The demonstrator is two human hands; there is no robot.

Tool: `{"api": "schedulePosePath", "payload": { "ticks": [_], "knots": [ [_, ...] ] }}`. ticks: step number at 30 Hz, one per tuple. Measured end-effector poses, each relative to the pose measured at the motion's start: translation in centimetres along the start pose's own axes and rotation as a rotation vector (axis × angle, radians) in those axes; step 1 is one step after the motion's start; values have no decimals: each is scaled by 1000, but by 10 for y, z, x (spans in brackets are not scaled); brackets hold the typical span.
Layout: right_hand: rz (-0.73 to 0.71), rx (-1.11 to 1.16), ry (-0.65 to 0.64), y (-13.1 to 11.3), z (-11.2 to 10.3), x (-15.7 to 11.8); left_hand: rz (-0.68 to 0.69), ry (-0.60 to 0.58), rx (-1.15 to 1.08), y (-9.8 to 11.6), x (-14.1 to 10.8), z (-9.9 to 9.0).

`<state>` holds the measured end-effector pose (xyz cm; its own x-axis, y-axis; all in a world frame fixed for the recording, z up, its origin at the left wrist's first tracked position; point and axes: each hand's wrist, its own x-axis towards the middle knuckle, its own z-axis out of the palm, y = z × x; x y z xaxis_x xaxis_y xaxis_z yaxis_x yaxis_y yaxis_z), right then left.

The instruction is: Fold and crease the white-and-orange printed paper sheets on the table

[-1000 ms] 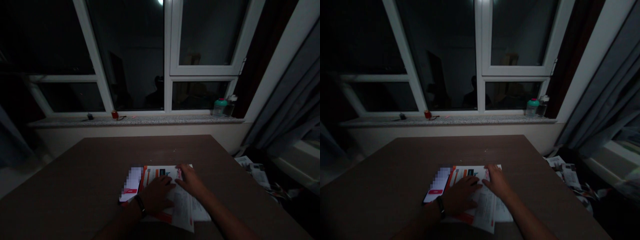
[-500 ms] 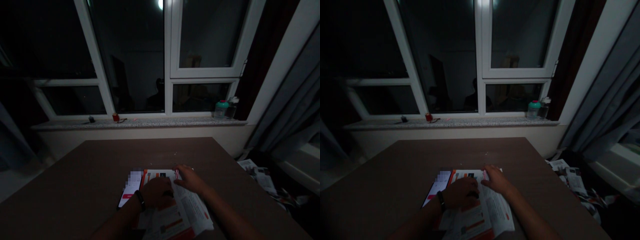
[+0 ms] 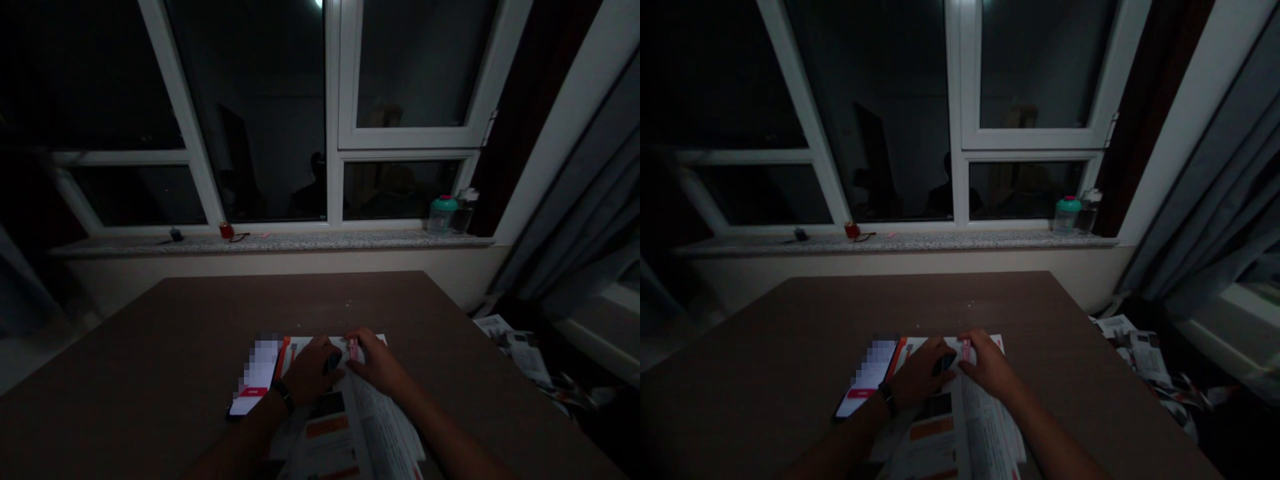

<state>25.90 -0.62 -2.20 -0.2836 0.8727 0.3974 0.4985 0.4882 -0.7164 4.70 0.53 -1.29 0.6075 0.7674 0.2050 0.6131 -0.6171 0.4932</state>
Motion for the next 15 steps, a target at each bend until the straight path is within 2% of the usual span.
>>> {"api": "schedulePosePath", "payload": {
  "ticks": [3, 9, 15],
  "knots": [
    [-45, 3, 0, -2, -2, 0, 24, 10, -60, -1, 2, 4],
    [-74, -70, -30, -6, -5, 0, -31, 12, -76, 5, 1, 3],
    [-87, -147, -63, -9, -8, 2, 16, -11, -77, 8, -1, 2]
  ]
}}
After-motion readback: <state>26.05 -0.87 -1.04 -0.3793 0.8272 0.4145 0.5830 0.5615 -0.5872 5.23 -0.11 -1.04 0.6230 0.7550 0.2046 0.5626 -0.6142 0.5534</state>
